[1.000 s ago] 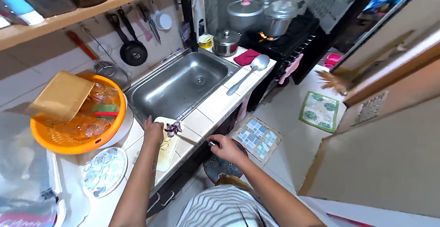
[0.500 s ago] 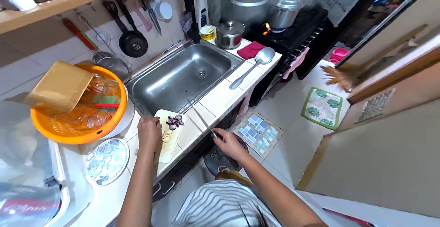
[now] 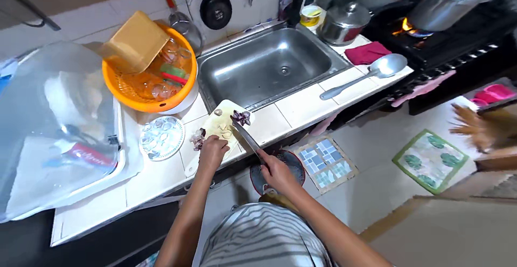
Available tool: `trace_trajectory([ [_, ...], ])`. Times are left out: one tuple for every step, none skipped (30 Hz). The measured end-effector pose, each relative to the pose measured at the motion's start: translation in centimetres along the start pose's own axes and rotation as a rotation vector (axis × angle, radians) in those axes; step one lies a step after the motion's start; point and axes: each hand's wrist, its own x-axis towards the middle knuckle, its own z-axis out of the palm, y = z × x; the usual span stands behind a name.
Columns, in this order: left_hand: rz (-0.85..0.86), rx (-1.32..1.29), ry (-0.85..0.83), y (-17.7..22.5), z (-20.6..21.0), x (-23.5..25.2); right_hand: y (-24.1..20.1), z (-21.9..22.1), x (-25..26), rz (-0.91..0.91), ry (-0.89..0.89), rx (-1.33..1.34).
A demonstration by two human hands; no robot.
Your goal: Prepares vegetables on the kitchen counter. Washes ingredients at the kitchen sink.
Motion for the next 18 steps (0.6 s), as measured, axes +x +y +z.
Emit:
trace_trajectory([
  [0.04, -0.012, 0.077, -0.6, 0.2, -0.4, -0.1, 0.4, -0.1, 0.017, -0.011, -0.047],
  [0.085, -0.025, 0.18, -1.2, 0.2, -0.8, -0.2, 0.7, -0.2, 0.03, -0.022, -0.099],
  [0.122, -0.04, 0.284, -1.6, 0.0, -1.1, -0.2, 1.0, -0.3, 0.037, -0.03, -0.149],
  [0.143, -0.05, 0.377, -1.7, -0.4, -1.3, -0.2, 1.3, -0.3, 0.041, -0.048, -0.198],
  [0.142, -0.061, 0.446, -1.8, -1.0, -1.4, -0.2, 1.6, -0.3, 0.033, -0.059, -0.239],
  [0.137, -0.066, 0.5, -1.7, -1.6, -1.4, 0.0, 2.0, -0.3, 0.018, -0.064, -0.272],
  [0.143, -0.062, 0.559, -1.6, -2.0, -1.2, 0.0, 2.4, -0.2, 0.003, -0.069, -0.299],
  [0.171, -0.043, 0.637, -1.6, -2.1, -0.8, 0.0, 2.7, -0.2, -0.01, -0.081, -0.323],
  [0.207, -0.025, 0.709, -1.5, -2.1, -0.1, -0.1, 2.9, -0.1, -0.027, -0.085, -0.344],
  [0.243, -0.006, 0.761, -1.3, -2.1, 0.5, -0.3, 3.1, 0.0, -0.035, -0.093, -0.363],
  [0.269, 0.011, 0.78, -0.9, -2.2, 1.1, -0.5, 3.2, 0.1, -0.034, -0.104, -0.378],
  [0.273, 0.021, 0.766, -0.3, -2.4, 1.4, -0.7, 3.2, 0.2, -0.025, -0.112, -0.383],
  [0.248, 0.009, 0.718, 0.4, -2.7, 1.3, -1.0, 3.1, 0.3, -0.005, -0.123, -0.378],
  [0.191, -0.016, 0.669, 1.2, -3.2, 1.0, -1.1, 3.0, 0.3, 0.018, -0.128, -0.366],
  [0.103, -0.03, 0.602, 1.9, -3.5, 0.4, -1.2, 2.8, 0.3, 0.038, -0.12, -0.348],
  [-0.007, -0.031, 0.493, 2.5, -3.9, -0.3, -1.2, 2.6, 0.2, 0.049, -0.099, -0.327],
  [-0.12, -0.034, 0.34, 3.0, -4.2, -1.0, -1.1, 2.3, 0.0, 0.059, -0.077, -0.304],
  [-0.227, -0.03, 0.162, 3.3, -4.4, -1.5, -1.0, 2.0, -0.1, 0.072, -0.063, -0.282],
])
